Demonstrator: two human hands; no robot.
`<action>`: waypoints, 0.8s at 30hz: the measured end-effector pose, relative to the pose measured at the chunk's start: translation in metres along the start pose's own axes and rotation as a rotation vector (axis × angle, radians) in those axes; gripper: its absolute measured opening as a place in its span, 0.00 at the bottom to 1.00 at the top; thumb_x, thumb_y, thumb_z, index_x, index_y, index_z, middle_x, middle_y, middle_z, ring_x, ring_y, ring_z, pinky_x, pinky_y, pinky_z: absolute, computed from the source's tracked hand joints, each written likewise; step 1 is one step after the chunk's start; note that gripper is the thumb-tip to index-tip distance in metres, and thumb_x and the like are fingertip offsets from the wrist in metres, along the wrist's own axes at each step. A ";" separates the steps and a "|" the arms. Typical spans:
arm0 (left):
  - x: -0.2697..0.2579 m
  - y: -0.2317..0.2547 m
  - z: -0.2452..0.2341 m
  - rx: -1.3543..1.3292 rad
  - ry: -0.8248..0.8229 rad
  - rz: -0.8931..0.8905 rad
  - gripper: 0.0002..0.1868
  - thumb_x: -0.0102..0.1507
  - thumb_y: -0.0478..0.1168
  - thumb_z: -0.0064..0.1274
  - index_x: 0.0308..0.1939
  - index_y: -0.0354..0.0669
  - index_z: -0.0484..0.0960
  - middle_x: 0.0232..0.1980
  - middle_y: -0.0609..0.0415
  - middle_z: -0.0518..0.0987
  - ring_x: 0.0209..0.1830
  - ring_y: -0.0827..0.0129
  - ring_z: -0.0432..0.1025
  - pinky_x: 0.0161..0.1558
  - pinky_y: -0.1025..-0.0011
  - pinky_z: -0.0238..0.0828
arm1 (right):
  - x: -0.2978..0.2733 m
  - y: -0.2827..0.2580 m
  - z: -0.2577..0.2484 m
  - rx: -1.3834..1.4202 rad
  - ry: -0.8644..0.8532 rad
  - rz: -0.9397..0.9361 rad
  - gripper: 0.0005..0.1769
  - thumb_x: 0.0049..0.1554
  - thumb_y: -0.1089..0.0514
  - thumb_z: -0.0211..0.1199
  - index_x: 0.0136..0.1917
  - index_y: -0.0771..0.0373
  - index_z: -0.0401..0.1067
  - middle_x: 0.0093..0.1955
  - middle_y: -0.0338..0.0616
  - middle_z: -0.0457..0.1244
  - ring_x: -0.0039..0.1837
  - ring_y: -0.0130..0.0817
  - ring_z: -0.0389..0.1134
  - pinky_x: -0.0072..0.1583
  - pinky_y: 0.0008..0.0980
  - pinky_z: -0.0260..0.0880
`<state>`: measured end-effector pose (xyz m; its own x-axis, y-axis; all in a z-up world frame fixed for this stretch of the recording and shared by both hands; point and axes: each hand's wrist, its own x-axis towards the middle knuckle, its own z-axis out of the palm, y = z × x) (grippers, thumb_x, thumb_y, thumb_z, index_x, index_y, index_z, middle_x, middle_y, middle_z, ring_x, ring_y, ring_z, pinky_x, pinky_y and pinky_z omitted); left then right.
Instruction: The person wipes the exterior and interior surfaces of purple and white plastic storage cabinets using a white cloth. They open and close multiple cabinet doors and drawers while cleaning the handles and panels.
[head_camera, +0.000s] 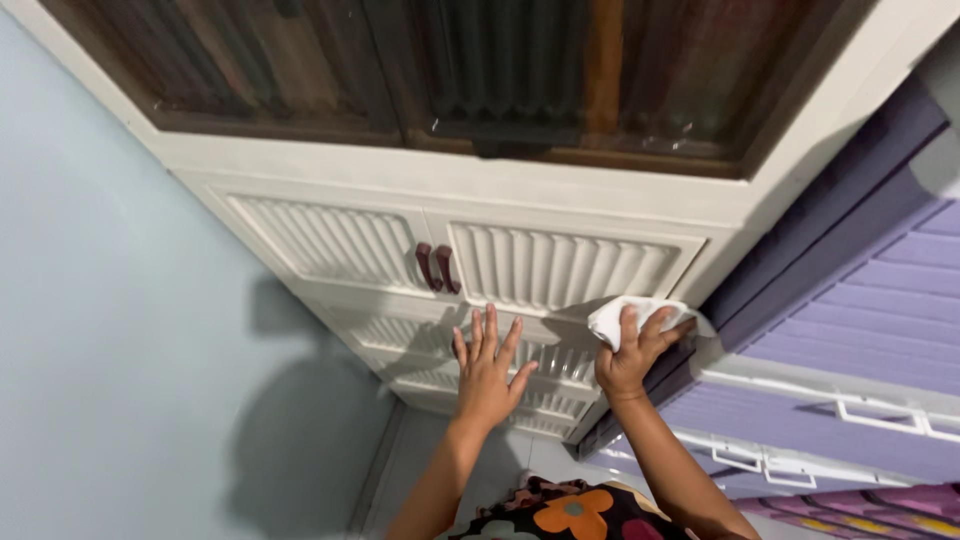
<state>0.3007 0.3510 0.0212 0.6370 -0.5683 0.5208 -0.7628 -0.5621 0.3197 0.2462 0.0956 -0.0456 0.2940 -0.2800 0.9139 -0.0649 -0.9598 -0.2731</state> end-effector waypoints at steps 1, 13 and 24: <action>0.013 0.001 -0.004 0.008 0.068 0.027 0.41 0.68 0.59 0.52 0.81 0.60 0.53 0.85 0.41 0.39 0.84 0.43 0.31 0.76 0.37 0.19 | 0.025 -0.004 -0.001 -0.007 0.060 0.001 0.35 0.62 0.60 0.56 0.81 0.47 0.57 0.89 0.45 0.31 0.88 0.61 0.20 0.82 0.66 0.17; 0.072 -0.030 -0.026 -0.031 0.524 0.043 0.41 0.71 0.57 0.51 0.82 0.55 0.50 0.86 0.39 0.36 0.86 0.40 0.28 0.78 0.32 0.18 | 0.220 -0.084 -0.023 0.115 0.365 0.054 0.29 0.67 0.38 0.50 0.79 0.42 0.64 0.89 0.38 0.41 0.88 0.48 0.25 0.81 0.54 0.12; 0.091 -0.085 -0.023 -0.017 0.604 0.146 0.43 0.66 0.53 0.56 0.80 0.49 0.54 0.84 0.43 0.46 0.85 0.36 0.38 0.79 0.29 0.30 | 0.080 -0.122 0.056 -0.044 -0.290 -0.439 0.30 0.57 0.52 0.61 0.74 0.45 0.72 0.78 0.36 0.60 0.76 0.45 0.55 0.83 0.51 0.22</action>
<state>0.4208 0.3610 0.0591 0.3548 -0.1954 0.9143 -0.8419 -0.4920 0.2215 0.3306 0.1916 0.0437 0.5540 0.1605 0.8169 0.0861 -0.9870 0.1355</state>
